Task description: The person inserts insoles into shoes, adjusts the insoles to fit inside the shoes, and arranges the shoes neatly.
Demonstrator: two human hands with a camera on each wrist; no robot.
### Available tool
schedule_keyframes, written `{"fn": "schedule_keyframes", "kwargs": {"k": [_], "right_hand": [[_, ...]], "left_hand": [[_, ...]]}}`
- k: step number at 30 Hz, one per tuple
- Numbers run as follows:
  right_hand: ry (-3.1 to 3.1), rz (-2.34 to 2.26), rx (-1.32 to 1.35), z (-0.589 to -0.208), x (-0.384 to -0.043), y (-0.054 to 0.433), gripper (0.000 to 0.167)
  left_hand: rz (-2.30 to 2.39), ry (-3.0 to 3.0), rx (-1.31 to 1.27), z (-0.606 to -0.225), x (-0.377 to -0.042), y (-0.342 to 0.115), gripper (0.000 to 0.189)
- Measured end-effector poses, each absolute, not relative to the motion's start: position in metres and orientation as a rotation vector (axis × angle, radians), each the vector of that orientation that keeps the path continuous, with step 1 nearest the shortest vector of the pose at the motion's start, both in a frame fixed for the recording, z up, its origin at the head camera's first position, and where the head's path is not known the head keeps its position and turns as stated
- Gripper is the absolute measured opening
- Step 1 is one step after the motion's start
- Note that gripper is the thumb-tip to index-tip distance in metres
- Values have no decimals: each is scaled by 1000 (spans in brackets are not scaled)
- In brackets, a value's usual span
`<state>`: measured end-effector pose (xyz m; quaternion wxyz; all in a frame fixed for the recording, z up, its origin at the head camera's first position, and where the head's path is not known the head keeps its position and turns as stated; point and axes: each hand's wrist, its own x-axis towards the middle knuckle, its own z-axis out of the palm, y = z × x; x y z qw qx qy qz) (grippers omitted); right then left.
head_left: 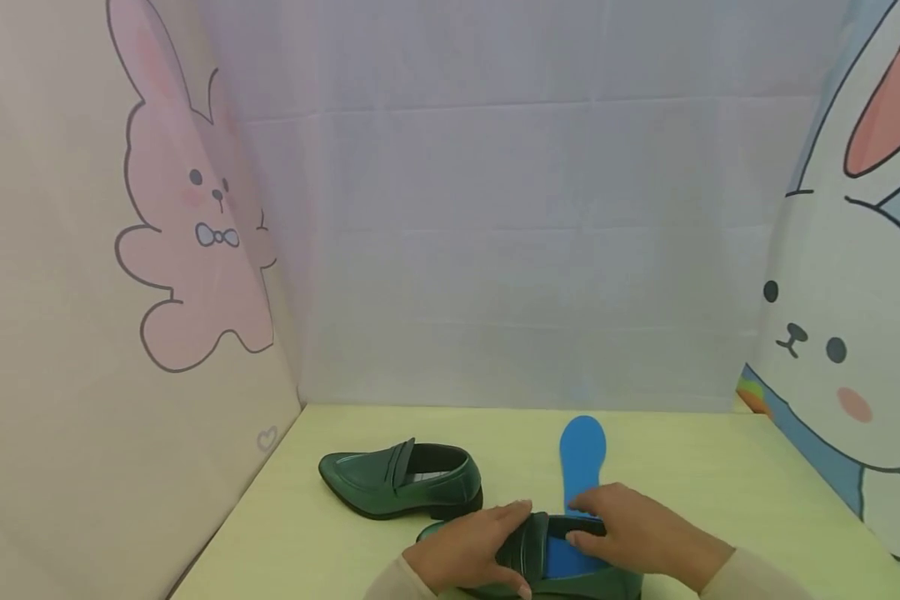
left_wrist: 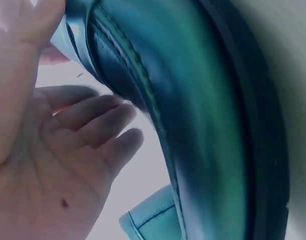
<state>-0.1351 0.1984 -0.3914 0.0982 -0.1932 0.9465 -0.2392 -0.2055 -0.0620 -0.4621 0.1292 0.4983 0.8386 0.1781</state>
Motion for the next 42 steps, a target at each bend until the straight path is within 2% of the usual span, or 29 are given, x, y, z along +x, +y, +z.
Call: {"fn": "schedule_keyframes", "kwargs": {"k": [4,8,14,21,31,37,42], "right_hand": [[2789,-628,-546,-400,-131,187,71],[2775,-577,-549,-409,-131,178,84],[2807,-518,-596,-413,-131,173,86],[2787,-545,-617,-414,-133,170,78],[2809,-461,-694,-411,-140,161,83],[2785,-391,-816,-416,-148,153,90],[2774,-318,-815,-420,-155,145,92]], "left_hand": [[504,2398,1441,-465,-209,-63,93],[553,2372,1494,-469,-211,-62,86],[615,2376,1554,-472,-211,-61,74],[682,2379,1570,-473,-208,-60,60],[741,2372,1525,-470,-206,-65,70],[548,2483,1447,-462,-203,-80,73],[402,2565,1414,-453,-200,-102,66]]}}
